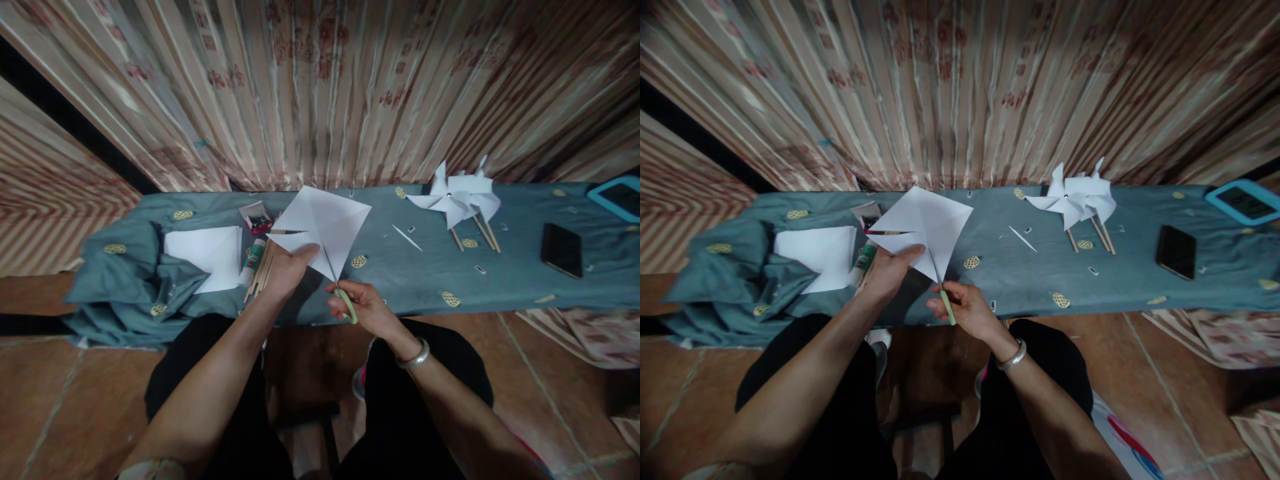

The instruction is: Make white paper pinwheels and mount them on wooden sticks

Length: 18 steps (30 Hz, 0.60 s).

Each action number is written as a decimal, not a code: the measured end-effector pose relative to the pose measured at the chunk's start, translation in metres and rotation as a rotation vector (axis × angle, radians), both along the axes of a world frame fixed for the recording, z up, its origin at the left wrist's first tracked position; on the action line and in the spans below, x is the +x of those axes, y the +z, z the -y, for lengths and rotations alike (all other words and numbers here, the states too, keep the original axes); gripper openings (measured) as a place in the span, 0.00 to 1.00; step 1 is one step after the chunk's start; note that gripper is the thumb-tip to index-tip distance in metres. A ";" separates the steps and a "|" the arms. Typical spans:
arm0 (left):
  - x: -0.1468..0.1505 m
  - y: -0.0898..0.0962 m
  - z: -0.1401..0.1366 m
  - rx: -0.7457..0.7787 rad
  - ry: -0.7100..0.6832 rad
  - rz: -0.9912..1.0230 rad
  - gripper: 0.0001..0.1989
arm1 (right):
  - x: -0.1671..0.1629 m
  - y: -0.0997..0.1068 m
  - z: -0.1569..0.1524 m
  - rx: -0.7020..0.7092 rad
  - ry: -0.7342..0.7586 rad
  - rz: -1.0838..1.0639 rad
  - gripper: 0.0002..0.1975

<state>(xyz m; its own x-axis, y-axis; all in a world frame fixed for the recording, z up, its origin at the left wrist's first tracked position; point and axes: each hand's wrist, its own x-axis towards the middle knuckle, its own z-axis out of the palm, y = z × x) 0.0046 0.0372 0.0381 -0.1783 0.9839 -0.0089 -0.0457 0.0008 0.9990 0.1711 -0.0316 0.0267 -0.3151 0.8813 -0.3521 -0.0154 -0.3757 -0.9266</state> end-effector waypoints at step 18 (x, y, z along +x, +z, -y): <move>0.010 0.003 0.007 -0.014 -0.012 0.104 0.22 | -0.002 0.003 -0.004 -0.008 -0.027 -0.029 0.23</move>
